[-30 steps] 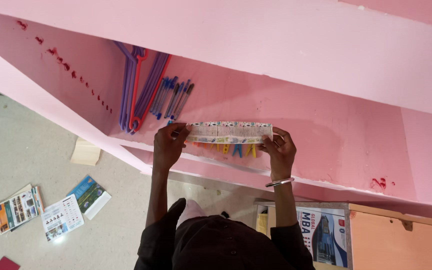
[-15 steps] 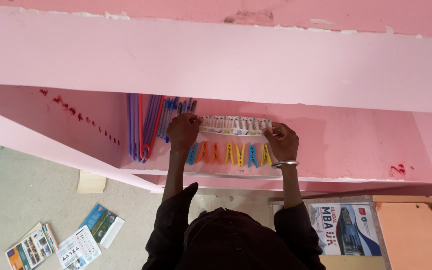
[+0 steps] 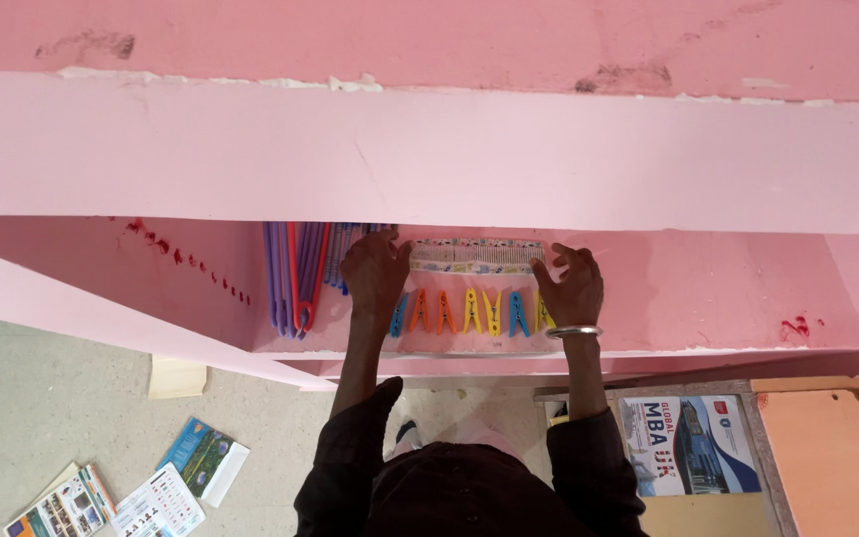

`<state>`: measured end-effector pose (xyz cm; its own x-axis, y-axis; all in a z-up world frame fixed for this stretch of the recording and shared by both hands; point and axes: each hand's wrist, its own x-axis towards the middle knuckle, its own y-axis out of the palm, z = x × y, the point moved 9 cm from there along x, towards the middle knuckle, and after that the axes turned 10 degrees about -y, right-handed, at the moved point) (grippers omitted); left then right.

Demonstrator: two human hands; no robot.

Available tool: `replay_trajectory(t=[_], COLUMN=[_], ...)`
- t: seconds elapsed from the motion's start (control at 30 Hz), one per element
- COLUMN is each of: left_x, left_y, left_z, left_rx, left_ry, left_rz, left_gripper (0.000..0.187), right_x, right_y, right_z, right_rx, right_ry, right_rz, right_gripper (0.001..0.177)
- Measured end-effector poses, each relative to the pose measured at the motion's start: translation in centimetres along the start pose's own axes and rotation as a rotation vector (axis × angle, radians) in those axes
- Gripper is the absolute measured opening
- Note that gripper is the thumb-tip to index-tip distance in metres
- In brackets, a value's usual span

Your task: The person picks up several pens from the floor by hand and places them on a shelf, then picks up a paper strip and a blue binder.

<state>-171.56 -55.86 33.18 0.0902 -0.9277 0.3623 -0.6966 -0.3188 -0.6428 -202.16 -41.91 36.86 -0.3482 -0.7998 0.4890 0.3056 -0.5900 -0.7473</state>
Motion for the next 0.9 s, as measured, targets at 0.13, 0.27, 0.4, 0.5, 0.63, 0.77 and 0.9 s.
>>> replay_trajectory(t=[0.13,0.27,0.4,0.5,0.63,0.77,0.9], left_x=[-1.2,-5.6,-11.3,-15.6,-19.8,-24.2,-28.7], left_y=[-4.1,-7.8,-10.2,-9.7,-9.6,-10.1,-9.9], left_z=[-1.8,-5.0,-9.6,-12.3,-15.5,-18.3,-19.5], left_rx=[-0.199,-0.319,-0.44,-0.54,-0.665,-0.716,-0.679], left_ry=[-0.071,-0.056,0.024,-0.038,0.001,0.097,0.106], left_rz=[0.098,0.112,0.037,0.135,0.227,0.21,0.173], left_gripper=[0.027,0.032,0.033,0.03,0.035,0.062,0.093], right_x=[-1.2,-4.9,-9.1,-10.7,-12.6,-15.4,-19.4], right_y=[-3.9,-5.8,-5.7,-4.3,-4.0,-1.9,-1.5], right_z=[3.4,6.2,9.3,9.9,7.7,4.9,6.1], right_rx=[0.112,0.299,0.509,0.682,1.002,1.142,1.669], right_ry=[-0.012,-0.061,-0.129,-0.099,-0.022,0.083,0.106], right_rz=[-0.088,-0.091,-0.02,0.151,0.276,0.387,0.51], right_gripper=[0.031,0.022,0.021,0.016,0.022,0.037,0.069])
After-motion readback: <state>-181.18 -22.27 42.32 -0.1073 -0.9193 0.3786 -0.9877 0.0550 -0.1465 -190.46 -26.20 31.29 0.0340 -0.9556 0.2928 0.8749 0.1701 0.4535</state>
